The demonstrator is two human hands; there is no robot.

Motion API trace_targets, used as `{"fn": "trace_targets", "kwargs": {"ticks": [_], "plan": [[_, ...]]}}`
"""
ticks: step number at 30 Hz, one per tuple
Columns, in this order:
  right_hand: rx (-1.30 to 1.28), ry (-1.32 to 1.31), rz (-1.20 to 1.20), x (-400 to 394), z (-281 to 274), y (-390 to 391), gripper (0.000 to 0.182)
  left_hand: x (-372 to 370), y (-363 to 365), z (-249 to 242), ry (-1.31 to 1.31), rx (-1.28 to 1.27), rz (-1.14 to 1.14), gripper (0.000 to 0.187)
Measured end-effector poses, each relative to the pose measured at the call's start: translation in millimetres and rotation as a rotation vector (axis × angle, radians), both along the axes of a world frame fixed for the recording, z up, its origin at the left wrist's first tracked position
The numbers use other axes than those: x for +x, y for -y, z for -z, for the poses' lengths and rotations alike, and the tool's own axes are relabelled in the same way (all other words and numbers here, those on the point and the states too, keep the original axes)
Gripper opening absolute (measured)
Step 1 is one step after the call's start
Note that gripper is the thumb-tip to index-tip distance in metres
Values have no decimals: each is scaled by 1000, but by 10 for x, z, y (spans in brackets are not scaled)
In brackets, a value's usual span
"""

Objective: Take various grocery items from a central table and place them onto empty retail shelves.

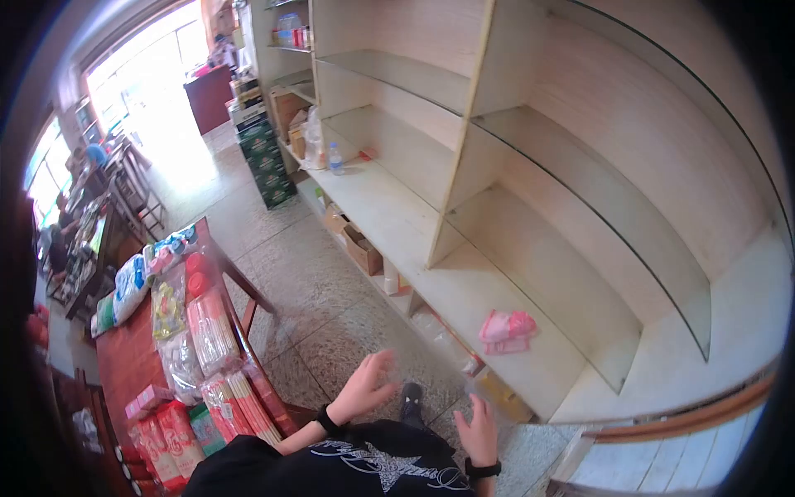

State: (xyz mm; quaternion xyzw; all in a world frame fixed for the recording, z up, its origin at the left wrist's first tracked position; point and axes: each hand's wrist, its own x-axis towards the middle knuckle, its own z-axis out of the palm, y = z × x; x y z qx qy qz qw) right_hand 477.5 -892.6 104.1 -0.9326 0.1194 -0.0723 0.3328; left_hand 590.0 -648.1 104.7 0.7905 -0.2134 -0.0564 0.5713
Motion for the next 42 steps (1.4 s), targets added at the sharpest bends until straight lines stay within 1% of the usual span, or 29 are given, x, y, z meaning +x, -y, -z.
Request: {"fn": "trace_targets", "kwargs": {"ticks": [1,2,3,5,6,10,13,15,17,19,22,27,30,32,33,35,37,40,42], "plan": [[-54,13,-45,207,-81,86,48,116,42,-65,48,55,-56,59],[-107,27,-90,405,-155,171,48,209,92,-155,57,43,-107,60],[-110,27,-114,603,-225,258,48,309,139,-244,55,41,-130,60],[-36,79,-184,952,-321,431,47,483,216,-352,60,31,-215,58],[-73,108,-208,1114,-303,511,46,554,242,-348,56,31,-246,59],[-81,29,-252,1549,-370,664,46,706,272,-394,52,39,-370,58],[-138,57,-301,1828,-238,691,47,781,180,-312,40,36,-454,58],[-104,-21,-360,1956,-105,634,48,826,70,-169,-36,61,-546,58],[-73,-61,-389,2143,-69,553,48,940,-14,-134,-47,60,-588,58],[-53,-62,-452,2335,-88,434,48,1064,-107,-157,-48,33,-655,58],[-55,-84,-484,2661,-122,192,48,1326,-306,-100,-52,13,-692,59],[-72,-37,-517,3310,-126,-377,46,1851,-837,-19,-28,-3,-686,58],[-44,-3,-533,3725,-170,-877,45,2213,-1275,-67,90,12,-690,58],[-20,32,-551,3973,-187,-1239,44,2396,-1606,-254,83,38,-715,58],[30,25,-603,4091,-197,-1419,44,2476,-1759,-321,74,59,-737,58],[86,21,-663,4296,-193,-1695,44,2645,-2012,-344,93,68,-756,59],[-18,0,-706,4455,-198,-1876,44,2783,-2208,-330,48,9,-792,60],[-56,65,-745,4688,-255,-2130,42,3001,-2442,-213,42,-14,-826,60],[-45,15,-749,4878,-220,-2255,43,3144,-2533,-126,10,-32,-829,59]]}}
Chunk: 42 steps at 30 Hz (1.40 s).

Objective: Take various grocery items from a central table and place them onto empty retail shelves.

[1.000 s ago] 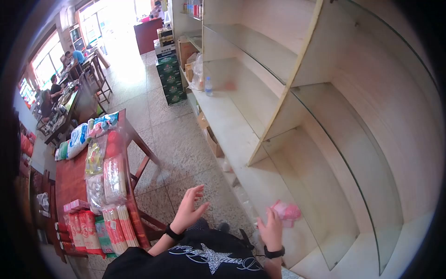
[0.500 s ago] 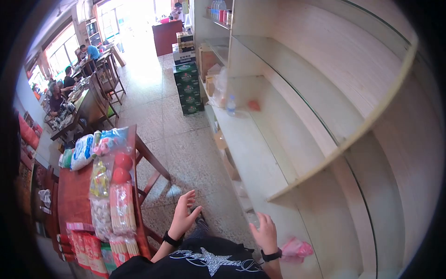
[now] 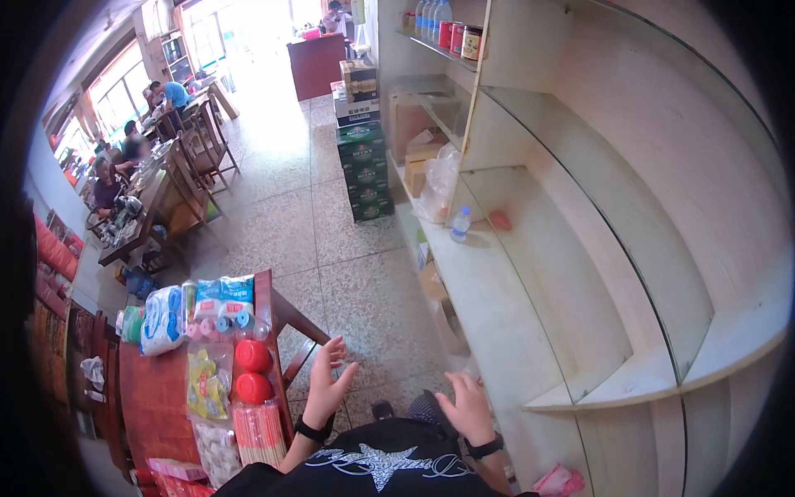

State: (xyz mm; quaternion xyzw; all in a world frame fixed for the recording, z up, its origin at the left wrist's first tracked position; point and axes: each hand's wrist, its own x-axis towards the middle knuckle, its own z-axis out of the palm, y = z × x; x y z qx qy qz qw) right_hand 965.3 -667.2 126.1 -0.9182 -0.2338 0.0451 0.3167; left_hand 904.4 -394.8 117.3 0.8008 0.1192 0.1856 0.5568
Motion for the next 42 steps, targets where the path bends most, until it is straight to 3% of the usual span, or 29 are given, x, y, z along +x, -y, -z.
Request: {"fn": "trace_targets", "kwargs": {"ticks": [5,11,15,24,33,42], "plan": [[-6,-68,-1,490,66,-272,46,354,-85,103,-78,-96,49,59],[143,56,57,1516,38,-678,54,1215,-397,157,-21,-77,16,49],[233,182,70,2290,-163,-846,58,1956,-543,-136,85,-67,-30,48],[347,124,74,3243,-351,-1058,58,2859,-823,-281,56,-66,-84,49],[391,110,161,3915,-145,-1645,56,3842,-1425,12,4,-94,64,49],[469,269,314,4624,-307,-2566,54,5055,-2515,-337,141,-58,264,47]]}}
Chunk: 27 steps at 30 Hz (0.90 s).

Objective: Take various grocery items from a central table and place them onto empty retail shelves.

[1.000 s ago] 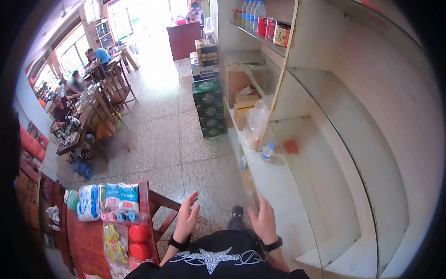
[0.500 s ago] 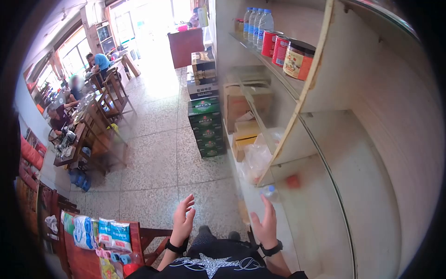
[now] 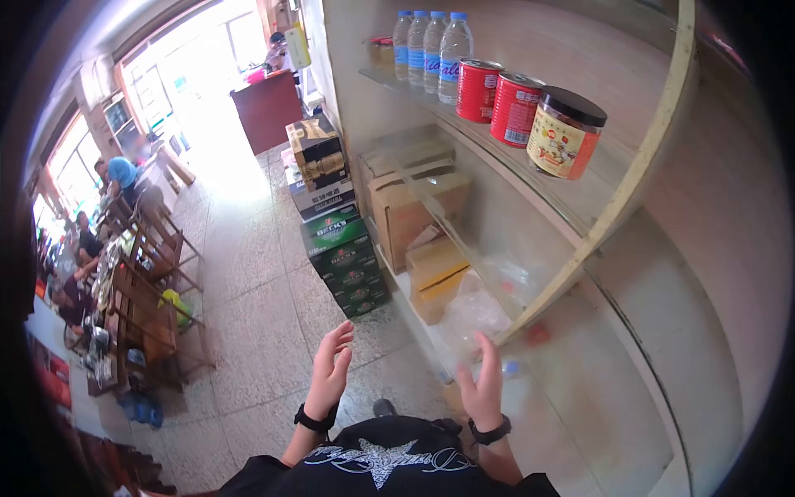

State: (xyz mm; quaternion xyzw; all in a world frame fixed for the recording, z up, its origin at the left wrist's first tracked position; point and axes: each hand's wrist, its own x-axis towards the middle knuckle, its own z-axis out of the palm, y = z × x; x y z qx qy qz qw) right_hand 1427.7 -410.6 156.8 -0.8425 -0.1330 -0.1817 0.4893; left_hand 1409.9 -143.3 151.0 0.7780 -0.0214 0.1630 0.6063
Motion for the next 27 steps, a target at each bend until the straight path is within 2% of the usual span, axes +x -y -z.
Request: {"fn": "trace_targets", "kwargs": {"ticks": [1,3,5,7,12,18,20,23,27], "plan": [[12,-3,29,48,-56,-91,53,103,-88,-35,0,11,18,47],[29,-4,99,111,-127,-217,53,344,-195,-122,-42,-92,257,46],[100,32,134,176,-158,-311,54,637,-258,-234,-42,-117,361,47],[90,41,195,208,-223,-353,53,923,-244,-342,46,-100,482,51],[54,40,337,315,-332,-295,51,1473,34,-588,110,-102,674,61],[98,189,444,532,-596,-120,49,2080,445,-1045,242,-46,890,73],[55,302,428,618,-672,-24,61,2274,594,-1220,291,-75,940,74],[131,392,379,759,-884,39,55,2561,783,-1441,351,-105,1015,77],[152,460,295,988,-1200,62,61,2809,1005,-1686,538,-75,1009,77]]}}
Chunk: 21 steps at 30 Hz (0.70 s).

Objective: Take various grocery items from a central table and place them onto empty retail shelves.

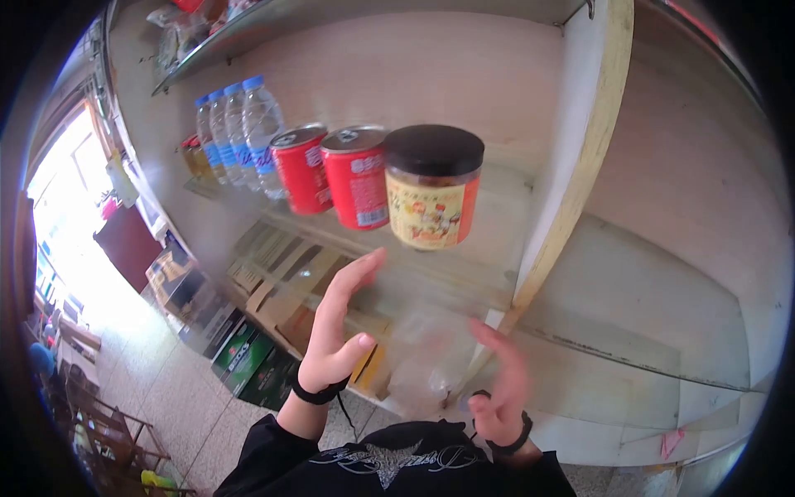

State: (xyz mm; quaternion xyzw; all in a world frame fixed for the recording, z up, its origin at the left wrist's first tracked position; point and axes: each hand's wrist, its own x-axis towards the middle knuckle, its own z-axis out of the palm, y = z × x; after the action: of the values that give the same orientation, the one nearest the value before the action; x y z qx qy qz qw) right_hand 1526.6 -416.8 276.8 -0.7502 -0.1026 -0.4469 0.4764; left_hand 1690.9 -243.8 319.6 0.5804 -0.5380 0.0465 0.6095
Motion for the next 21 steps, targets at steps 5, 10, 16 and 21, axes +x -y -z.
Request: {"fn": "trace_targets", "kwargs": {"ticks": [5,10,16,21], "plan": [[-58,10,-79,267,-301,0,73,188,254,-154,214,-27,-161,79],[-68,-31,91,603,-683,-114,77,401,469,-245,340,-31,-296,83],[-48,-218,268,895,-921,-152,85,507,535,-304,345,14,-302,85],[-22,-208,458,1107,-886,-148,85,655,573,-332,338,-15,-193,93]]}}
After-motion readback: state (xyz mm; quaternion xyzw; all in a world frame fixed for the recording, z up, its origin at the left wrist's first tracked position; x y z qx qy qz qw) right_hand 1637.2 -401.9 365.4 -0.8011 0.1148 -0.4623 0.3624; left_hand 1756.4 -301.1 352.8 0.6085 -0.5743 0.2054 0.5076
